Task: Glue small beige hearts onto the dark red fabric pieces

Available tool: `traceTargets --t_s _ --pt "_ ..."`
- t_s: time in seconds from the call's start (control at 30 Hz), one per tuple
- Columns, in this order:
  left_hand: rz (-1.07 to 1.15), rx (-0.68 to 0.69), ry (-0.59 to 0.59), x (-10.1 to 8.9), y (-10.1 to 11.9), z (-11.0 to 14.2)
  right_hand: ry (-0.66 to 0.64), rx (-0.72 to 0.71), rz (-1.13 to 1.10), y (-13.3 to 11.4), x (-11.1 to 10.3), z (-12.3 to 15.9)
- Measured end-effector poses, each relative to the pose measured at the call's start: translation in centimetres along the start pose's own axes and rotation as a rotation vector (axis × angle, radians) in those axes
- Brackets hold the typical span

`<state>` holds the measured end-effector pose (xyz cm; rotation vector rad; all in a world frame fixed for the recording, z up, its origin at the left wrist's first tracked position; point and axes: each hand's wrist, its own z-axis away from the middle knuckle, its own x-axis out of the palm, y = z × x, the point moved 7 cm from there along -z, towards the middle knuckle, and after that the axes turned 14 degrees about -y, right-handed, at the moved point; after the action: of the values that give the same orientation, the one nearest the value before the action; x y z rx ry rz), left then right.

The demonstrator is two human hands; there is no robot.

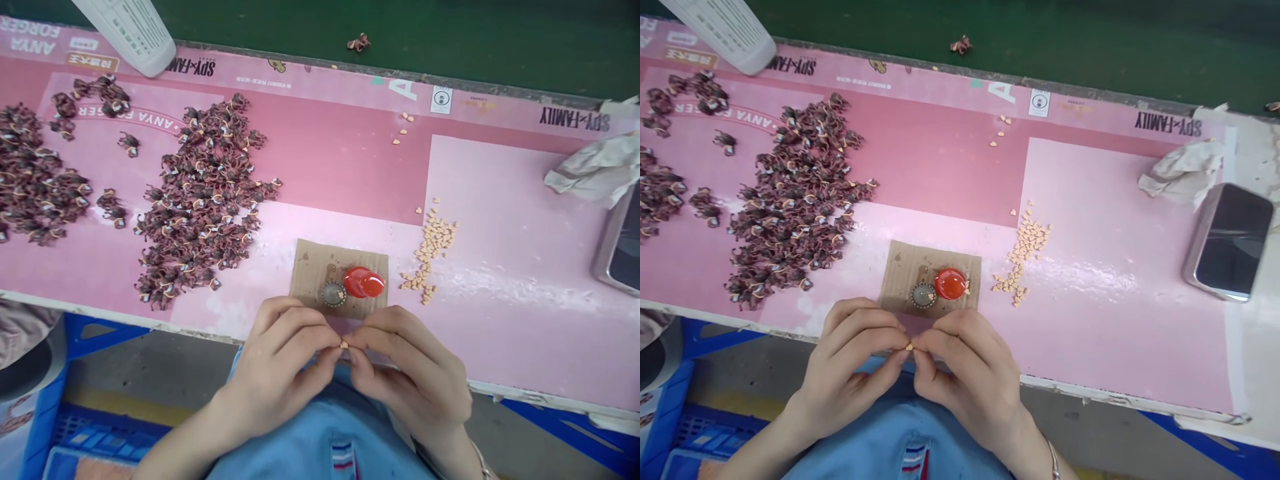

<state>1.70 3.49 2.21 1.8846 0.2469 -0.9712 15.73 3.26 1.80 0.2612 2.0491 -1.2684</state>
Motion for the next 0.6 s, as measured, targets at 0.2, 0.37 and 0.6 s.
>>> traceTargets --t_s 0.2,0.37,0.6 --pt "-0.185 -0.087 0.031 -1.2 -2.0 1.6 0.035 0.032 0.043 0.4 -1.0 -0.4" --pt "-0.53 -0.396 0.126 -4.7 -7.3 5.9 0.102 0.085 0.284 1.7 -2.8 -0.2" --pt "-0.475 -0.368 0.14 -5.7 -9.6 6.7 0.089 0.074 0.499 3.1 -3.1 -0.1"
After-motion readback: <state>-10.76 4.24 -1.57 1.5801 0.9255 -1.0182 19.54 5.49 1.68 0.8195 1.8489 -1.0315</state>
